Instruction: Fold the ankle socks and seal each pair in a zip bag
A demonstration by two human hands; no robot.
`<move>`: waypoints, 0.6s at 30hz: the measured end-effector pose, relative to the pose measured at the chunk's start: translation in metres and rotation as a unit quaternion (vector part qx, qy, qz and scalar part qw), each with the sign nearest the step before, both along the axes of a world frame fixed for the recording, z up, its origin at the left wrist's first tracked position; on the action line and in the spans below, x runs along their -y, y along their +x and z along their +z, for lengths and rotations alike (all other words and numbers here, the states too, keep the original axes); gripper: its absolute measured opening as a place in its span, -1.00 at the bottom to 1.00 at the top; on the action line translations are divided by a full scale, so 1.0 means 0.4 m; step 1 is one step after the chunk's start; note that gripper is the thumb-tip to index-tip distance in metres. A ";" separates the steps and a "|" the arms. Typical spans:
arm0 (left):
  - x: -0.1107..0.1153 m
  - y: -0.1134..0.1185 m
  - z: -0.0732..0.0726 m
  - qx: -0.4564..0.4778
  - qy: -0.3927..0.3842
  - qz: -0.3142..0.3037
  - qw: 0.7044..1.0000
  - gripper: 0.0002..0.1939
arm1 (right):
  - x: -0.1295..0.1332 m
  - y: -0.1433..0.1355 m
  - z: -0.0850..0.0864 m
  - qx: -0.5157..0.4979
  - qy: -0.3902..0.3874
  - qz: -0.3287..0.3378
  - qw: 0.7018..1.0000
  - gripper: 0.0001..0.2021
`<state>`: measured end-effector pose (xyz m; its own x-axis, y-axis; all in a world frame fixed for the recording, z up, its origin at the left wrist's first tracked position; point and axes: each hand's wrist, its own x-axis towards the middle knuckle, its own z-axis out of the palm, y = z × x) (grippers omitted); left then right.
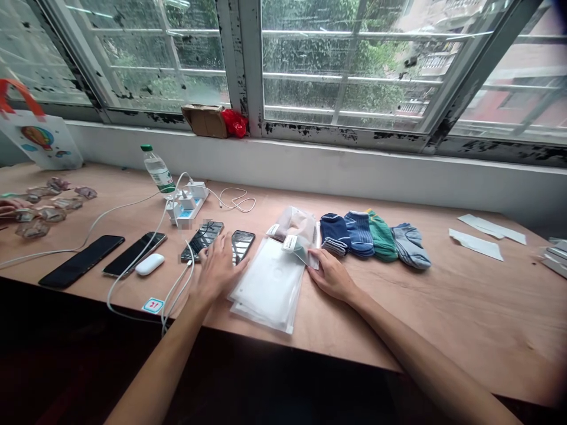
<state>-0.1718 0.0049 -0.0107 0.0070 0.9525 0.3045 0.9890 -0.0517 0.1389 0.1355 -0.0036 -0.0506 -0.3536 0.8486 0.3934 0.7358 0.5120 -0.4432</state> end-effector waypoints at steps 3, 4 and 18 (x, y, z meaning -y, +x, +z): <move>-0.028 0.111 0.058 0.020 0.048 -0.092 0.994 -0.41 | -0.002 -0.007 -0.002 0.002 0.017 -0.003 1.000 -0.61; -0.040 0.161 0.076 0.026 0.061 -0.136 0.989 -0.44 | -0.002 -0.010 -0.002 0.001 0.023 -0.001 1.000 -0.62; -0.191 0.453 -0.056 -0.121 0.034 -0.271 0.954 -0.56 | -0.018 0.130 0.045 0.151 0.152 -0.058 0.975 -0.52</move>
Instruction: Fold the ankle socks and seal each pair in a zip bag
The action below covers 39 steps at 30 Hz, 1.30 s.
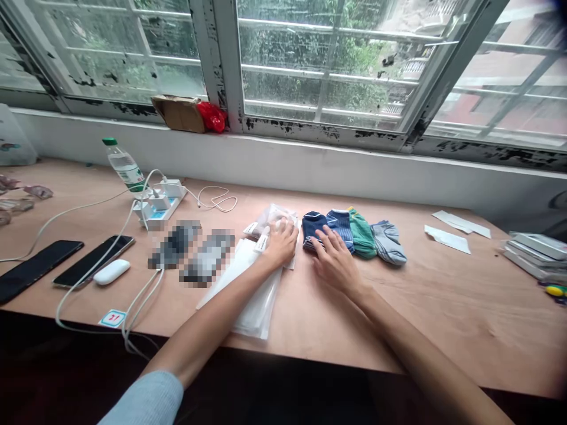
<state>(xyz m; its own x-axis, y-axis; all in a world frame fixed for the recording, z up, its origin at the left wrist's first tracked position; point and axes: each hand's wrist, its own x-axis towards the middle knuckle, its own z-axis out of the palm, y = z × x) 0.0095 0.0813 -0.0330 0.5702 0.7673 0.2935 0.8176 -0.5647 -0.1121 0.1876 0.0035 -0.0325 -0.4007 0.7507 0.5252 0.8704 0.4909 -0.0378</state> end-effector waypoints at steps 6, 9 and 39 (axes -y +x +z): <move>0.002 0.008 -0.017 0.006 -0.004 0.011 1.000 -0.52 | -0.038 0.035 -0.031 0.048 -0.035 -0.031 0.998 -0.51; -0.004 0.013 -0.022 0.020 -0.005 0.020 1.000 -0.51 | -0.063 0.022 -0.039 0.068 -0.026 -0.042 0.996 -0.57; 0.020 -0.001 0.013 0.127 -0.025 -0.030 0.991 -0.33 | -0.061 0.001 0.022 -0.129 -0.136 0.025 0.982 -0.64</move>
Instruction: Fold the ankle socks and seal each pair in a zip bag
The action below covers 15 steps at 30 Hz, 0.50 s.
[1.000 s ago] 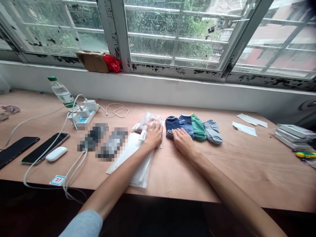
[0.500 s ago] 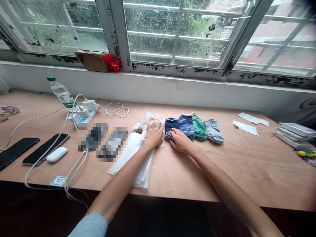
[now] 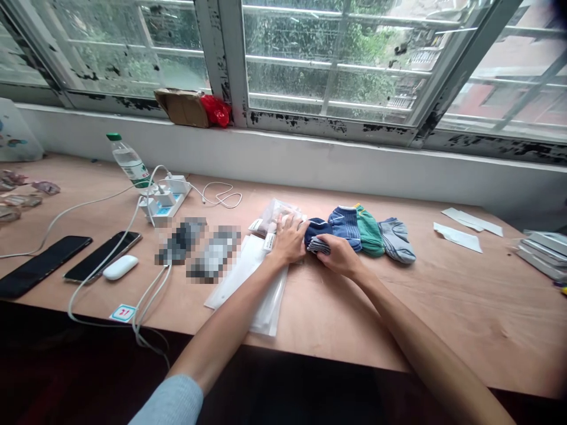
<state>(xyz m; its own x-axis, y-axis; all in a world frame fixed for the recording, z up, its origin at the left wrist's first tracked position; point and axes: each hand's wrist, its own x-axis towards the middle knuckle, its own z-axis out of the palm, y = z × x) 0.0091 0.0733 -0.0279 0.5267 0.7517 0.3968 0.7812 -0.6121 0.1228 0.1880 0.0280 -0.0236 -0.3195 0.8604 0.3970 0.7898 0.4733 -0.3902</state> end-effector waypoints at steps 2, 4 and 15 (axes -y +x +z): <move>0.004 0.002 0.012 0.014 -0.018 -0.055 0.998 -0.21 | 0.009 0.007 0.029 -0.060 -0.006 0.005 0.998 -0.67; 0.010 0.008 0.032 0.044 -0.048 -0.112 0.992 -0.17 | 0.020 0.018 0.069 -0.111 -0.015 0.008 0.994 -0.70; 0.105 0.054 0.167 0.308 -0.271 -0.169 0.896 -0.63 | 0.036 0.055 0.171 -0.459 -0.153 -0.101 0.870 -0.60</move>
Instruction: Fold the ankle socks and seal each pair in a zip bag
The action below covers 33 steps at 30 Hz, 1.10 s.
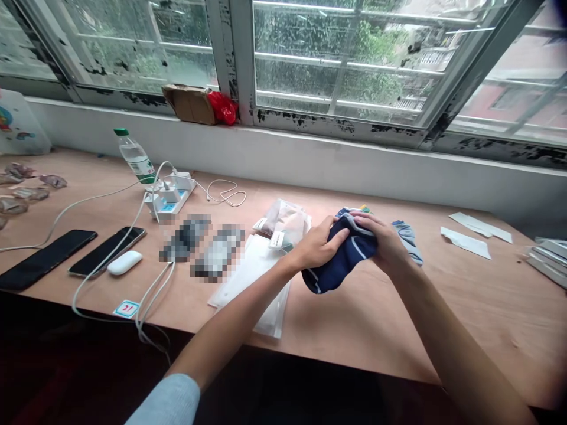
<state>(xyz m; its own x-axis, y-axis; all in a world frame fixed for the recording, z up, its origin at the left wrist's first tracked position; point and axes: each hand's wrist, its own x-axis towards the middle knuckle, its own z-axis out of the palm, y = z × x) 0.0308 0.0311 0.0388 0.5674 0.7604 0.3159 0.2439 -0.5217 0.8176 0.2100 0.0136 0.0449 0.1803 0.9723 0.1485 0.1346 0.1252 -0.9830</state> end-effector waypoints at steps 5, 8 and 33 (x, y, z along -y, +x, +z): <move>0.013 0.010 -0.068 -0.216 -0.041 0.097 0.971 -0.65 | -0.011 -0.007 -0.104 0.248 0.049 0.035 0.967 -0.55; 0.019 0.012 -0.101 -0.317 0.007 0.116 0.941 -0.71 | -0.011 -0.003 -0.154 0.320 0.069 0.143 0.934 -0.61; 0.027 -0.004 -0.111 -0.324 0.171 0.131 0.921 -0.77 | -0.004 -0.013 -0.235 0.459 0.179 0.043 0.869 -0.85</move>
<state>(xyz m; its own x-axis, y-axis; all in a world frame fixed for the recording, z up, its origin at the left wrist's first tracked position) 0.0292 0.0203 -0.0057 0.5330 0.8165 0.2217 0.7764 -0.5762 0.2553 0.2046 0.0153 -0.0493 -0.2443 0.8386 0.4868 0.8167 0.4486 -0.3629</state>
